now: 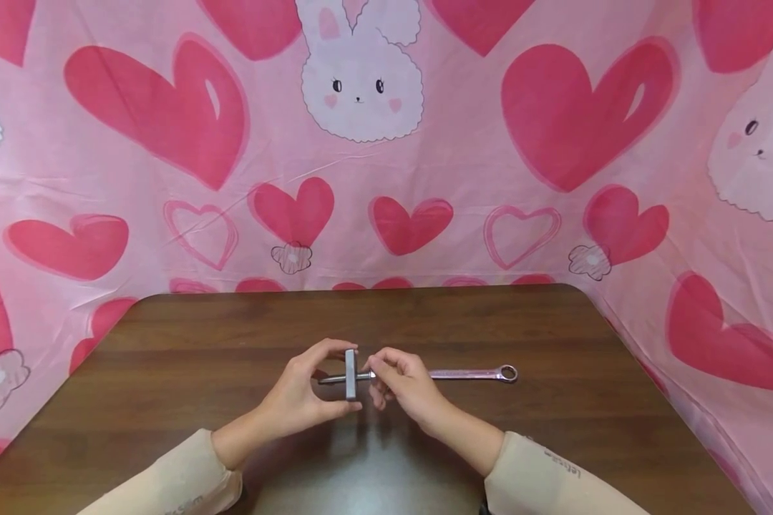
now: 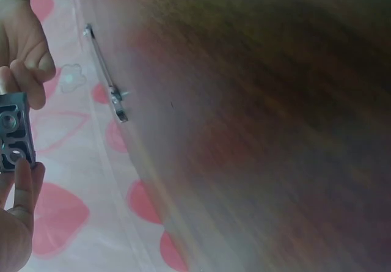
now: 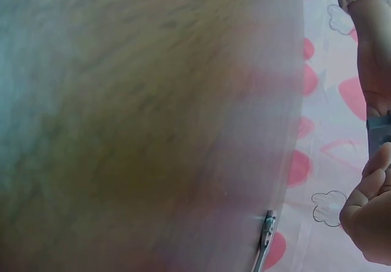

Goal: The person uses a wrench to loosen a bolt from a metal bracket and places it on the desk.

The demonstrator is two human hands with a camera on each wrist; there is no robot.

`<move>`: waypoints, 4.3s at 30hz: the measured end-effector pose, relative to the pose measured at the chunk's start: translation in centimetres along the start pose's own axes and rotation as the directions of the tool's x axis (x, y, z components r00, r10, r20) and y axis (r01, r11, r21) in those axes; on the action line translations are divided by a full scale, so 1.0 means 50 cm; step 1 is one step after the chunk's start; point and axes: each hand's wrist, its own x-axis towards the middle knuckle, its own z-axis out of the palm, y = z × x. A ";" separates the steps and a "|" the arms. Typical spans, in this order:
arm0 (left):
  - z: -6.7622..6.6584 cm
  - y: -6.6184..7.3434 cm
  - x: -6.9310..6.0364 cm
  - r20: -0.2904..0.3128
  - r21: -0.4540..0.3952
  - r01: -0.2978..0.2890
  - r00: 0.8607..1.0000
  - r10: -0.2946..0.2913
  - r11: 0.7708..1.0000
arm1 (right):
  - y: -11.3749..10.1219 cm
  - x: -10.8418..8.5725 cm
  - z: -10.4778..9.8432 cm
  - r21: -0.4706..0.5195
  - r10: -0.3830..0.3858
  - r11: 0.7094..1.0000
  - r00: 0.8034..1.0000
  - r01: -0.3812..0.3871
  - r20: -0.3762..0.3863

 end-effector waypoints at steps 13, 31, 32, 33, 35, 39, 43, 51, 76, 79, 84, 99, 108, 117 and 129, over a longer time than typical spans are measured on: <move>-0.001 -0.003 -0.001 -0.012 -0.002 0.003 1.000 -0.003 1.000 | 0.003 -0.006 -0.007 -0.062 -0.062 0.996 0.998 0.061 0.000; 0.004 0.003 -0.001 -0.031 -0.045 -0.017 0.999 0.016 0.999 | -0.002 -0.001 -0.001 0.051 0.005 0.999 0.997 -0.001 -0.074; 0.003 0.002 -0.001 -0.031 -0.043 -0.018 0.999 0.016 0.999 | -0.002 -0.002 -0.001 0.047 0.006 0.999 0.997 -0.003 -0.078; 0.003 0.001 -0.001 -0.032 -0.040 -0.017 0.999 0.016 0.999 | -0.002 -0.004 -0.002 0.039 0.004 0.999 0.997 -0.001 -0.081; 0.002 -0.001 0.000 -0.036 -0.036 -0.012 0.999 0.011 0.999 | -0.001 -0.006 -0.002 0.005 -0.013 1.000 0.996 0.014 -0.087; 0.001 -0.006 0.000 -0.044 -0.031 0.002 0.999 -0.004 1.000 | 0.001 -0.008 -0.003 -0.067 -0.058 0.996 0.994 0.052 -0.089; 0.000 -0.008 0.001 -0.044 -0.033 0.008 0.999 -0.010 0.999 | 0.001 -0.005 -0.006 -0.071 -0.053 0.996 0.996 0.048 -0.070; 0.000 -0.006 0.004 -0.043 -0.033 -0.004 0.999 0.002 0.999 | -0.004 0.007 -0.004 -0.006 -0.018 1.000 0.999 0.018 -0.045; -0.004 -0.005 0.007 -0.027 -0.043 0.012 1.000 -0.013 0.999 | -0.004 -0.002 -0.008 -0.084 -0.014 0.996 0.997 0.008 -0.073; -0.004 -0.004 0.006 -0.025 -0.036 0.014 1.000 -0.015 0.999 | -0.002 0.001 -0.008 -0.042 -0.004 0.999 0.998 0.002 -0.055; -0.002 -0.002 0.004 -0.016 -0.037 0.015 1.000 -0.016 0.999 | -0.003 0.004 -0.006 0.008 -0.003 1.000 0.999 0.004 -0.052; -0.006 -0.004 0.002 -0.016 -0.019 0.029 0.999 -0.030 0.999 | -0.005 -0.005 -0.011 -0.123 -0.105 0.988 0.993 0.099 -0.045; -0.005 -0.002 0.001 -0.016 -0.018 0.033 0.999 -0.033 0.999 | 0.002 0.000 -0.015 -0.048 -0.004 0.999 0.999 0.002 -0.034; 0.002 -0.002 0.001 -0.017 -0.039 -0.002 1.000 0.002 0.999 | -0.006 0.005 -0.006 0.000 0.008 1.000 0.998 -0.008 -0.067; 0.002 -0.007 -0.001 -0.020 -0.023 0.018 1.000 -0.019 1.000 | -0.005 -0.004 -0.013 -0.067 0.016 0.998 0.996 -0.021 -0.083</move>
